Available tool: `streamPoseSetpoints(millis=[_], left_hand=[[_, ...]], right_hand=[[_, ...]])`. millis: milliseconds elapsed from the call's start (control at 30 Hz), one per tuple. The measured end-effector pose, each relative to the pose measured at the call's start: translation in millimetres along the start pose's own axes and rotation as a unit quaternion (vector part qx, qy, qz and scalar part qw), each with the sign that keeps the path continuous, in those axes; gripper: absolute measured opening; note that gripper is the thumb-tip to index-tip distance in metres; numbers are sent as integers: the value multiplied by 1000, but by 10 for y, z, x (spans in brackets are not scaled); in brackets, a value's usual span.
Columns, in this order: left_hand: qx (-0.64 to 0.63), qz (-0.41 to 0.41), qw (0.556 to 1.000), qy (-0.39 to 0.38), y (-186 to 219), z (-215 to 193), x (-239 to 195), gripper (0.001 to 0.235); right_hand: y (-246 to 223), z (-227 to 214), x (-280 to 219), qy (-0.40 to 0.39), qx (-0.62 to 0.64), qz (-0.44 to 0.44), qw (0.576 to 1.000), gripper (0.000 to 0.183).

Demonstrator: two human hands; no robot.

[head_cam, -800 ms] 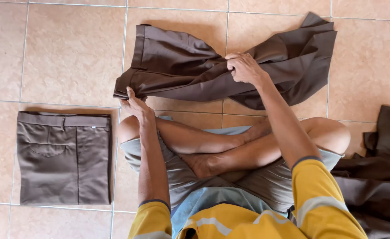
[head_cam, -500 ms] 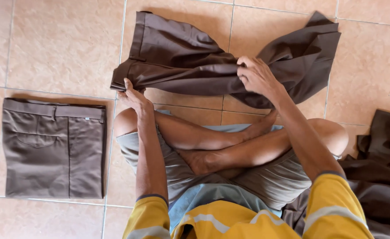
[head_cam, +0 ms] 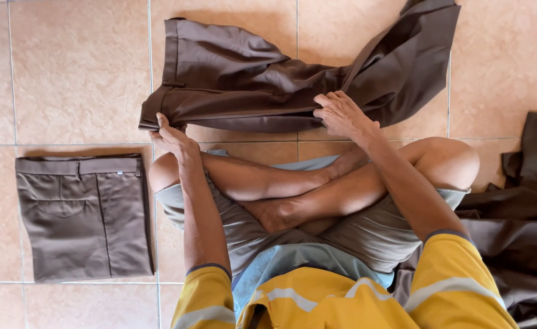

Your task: The person sits cross-legged on a tiled floor and folds a pair of brown trousers by hand. They smooth the fabric, fold the legs together, and then fold the garment into a compact rectangle, placing it on a stack of previously folded trousers.

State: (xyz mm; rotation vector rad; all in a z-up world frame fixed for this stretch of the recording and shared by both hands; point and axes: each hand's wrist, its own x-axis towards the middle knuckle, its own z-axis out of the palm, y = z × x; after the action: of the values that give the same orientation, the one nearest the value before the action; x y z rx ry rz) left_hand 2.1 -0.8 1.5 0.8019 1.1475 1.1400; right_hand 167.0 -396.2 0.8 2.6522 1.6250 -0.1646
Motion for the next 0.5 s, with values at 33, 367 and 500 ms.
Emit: streamPoseSetpoints(millis=[33, 367, 500], left_hand=[[1, 1, 1000, -4, 20, -12, -9, 58], [20, -48, 998, -23, -498, -149, 489, 70], [347, 148, 920, -107, -686, -233, 500, 84]], right_hand=[[103, 28, -10, 2, 1, 3, 1000, 10], [174, -502, -335, 308, -91, 48, 946, 7], [174, -184, -207, 325, -121, 51, 936, 8]])
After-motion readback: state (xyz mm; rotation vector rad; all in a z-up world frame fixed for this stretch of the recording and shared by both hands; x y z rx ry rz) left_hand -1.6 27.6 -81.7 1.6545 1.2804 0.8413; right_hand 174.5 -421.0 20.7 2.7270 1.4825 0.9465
